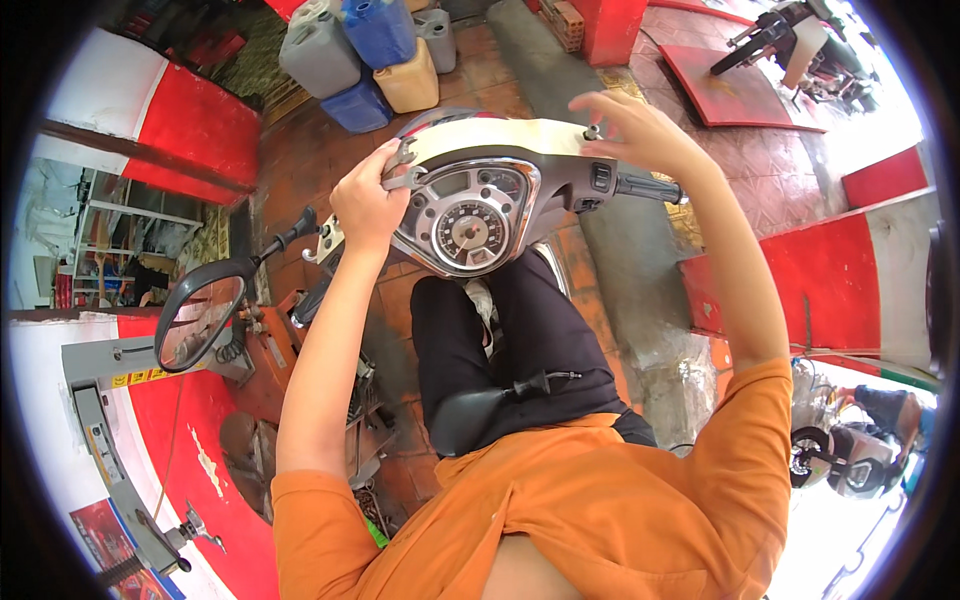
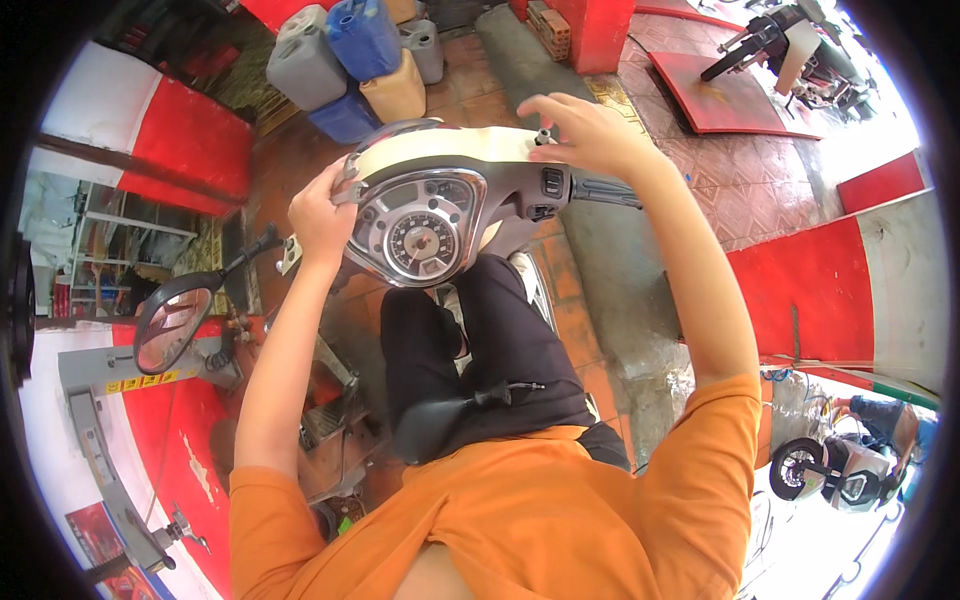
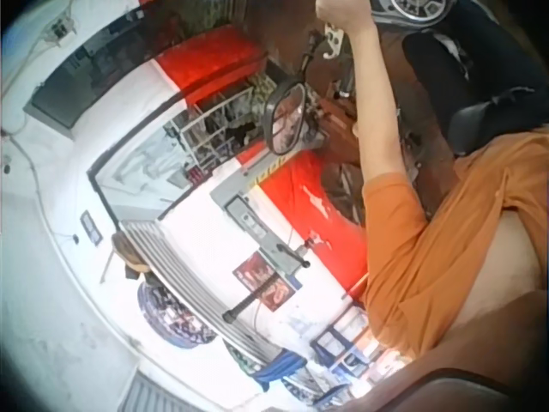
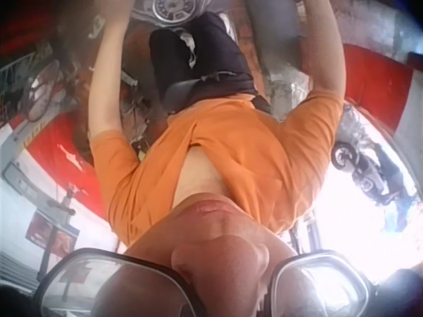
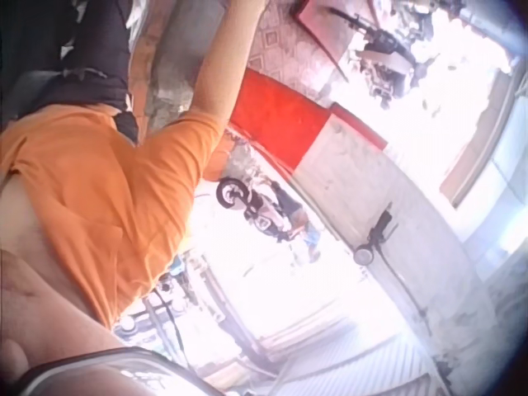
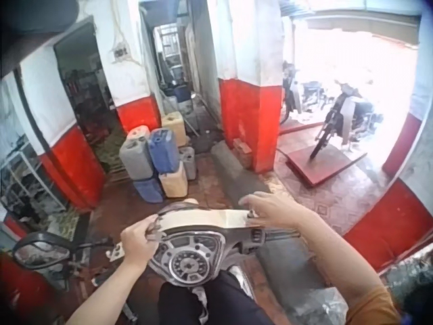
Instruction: The person uses a wrench to unscrew and remove the mirrors from the handlebars. They then detach the front plastic shroud from the steering assembly by hand.
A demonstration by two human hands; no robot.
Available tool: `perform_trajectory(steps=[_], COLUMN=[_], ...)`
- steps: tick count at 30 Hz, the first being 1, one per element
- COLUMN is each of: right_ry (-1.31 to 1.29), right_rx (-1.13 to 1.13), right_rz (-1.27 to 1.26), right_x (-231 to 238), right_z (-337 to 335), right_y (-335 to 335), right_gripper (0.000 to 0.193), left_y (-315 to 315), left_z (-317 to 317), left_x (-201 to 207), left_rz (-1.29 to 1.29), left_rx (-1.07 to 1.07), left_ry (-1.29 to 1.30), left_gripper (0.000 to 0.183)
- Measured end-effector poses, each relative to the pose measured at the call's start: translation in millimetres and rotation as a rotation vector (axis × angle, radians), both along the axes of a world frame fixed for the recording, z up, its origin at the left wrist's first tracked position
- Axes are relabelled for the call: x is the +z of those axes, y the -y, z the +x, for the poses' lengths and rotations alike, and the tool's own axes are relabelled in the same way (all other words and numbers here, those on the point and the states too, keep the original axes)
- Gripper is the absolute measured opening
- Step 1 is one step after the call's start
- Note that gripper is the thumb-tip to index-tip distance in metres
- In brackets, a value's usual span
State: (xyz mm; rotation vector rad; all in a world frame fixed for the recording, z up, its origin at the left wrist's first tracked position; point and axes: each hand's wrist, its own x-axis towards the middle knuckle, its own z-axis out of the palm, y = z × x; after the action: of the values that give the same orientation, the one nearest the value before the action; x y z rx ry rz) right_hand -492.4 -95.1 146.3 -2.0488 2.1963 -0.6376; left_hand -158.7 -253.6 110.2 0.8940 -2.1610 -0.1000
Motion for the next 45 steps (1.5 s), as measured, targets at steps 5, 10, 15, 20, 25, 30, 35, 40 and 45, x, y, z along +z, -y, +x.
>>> perform_trajectory(steps=[5,10,15,20,25,30,35,40,45], right_ry=[0.116,-0.203,0.131,0.117,-0.213,0.321,0.139,-0.114,0.515], right_rx=[0.291,0.015,0.333,0.230,0.012,0.259,0.277,-0.008,0.220], right_rz=[-0.020,0.268,-0.081,-0.082,-0.047,-0.241,-0.140,0.086,-0.264], right_x=[-16,2,-13,-19,-23,-38,-35,-14,-41], right_z=[-21,4,-16,-14,-1,-13,-26,3,-9], right_y=[8,11,8,7,11,8,5,7,3], right_gripper=[0.017,0.018,0.016,0.018,0.035,0.025,0.027,0.031,0.029], left_y=[1,-2,-1,3,2,-1,3,2,3], left_z=[-1,2,-1,1,1,-1,1,0,0], left_x=[1,1,2,-1,1,3,-1,0,-1], left_rz=[0.032,0.020,0.002,-0.013,-0.015,0.016,0.056,0.043,0.065], left_rx=[-0.009,0.021,-0.018,-0.030,-0.010,-0.012,-0.028,-0.021,-0.048], left_ry=[-0.005,0.007,-0.011,-0.024,0.020,0.008,-0.009,-0.008,-0.023], left_gripper=[0.030,0.030,0.028,0.026,0.028,0.031,0.031,0.031,0.031])
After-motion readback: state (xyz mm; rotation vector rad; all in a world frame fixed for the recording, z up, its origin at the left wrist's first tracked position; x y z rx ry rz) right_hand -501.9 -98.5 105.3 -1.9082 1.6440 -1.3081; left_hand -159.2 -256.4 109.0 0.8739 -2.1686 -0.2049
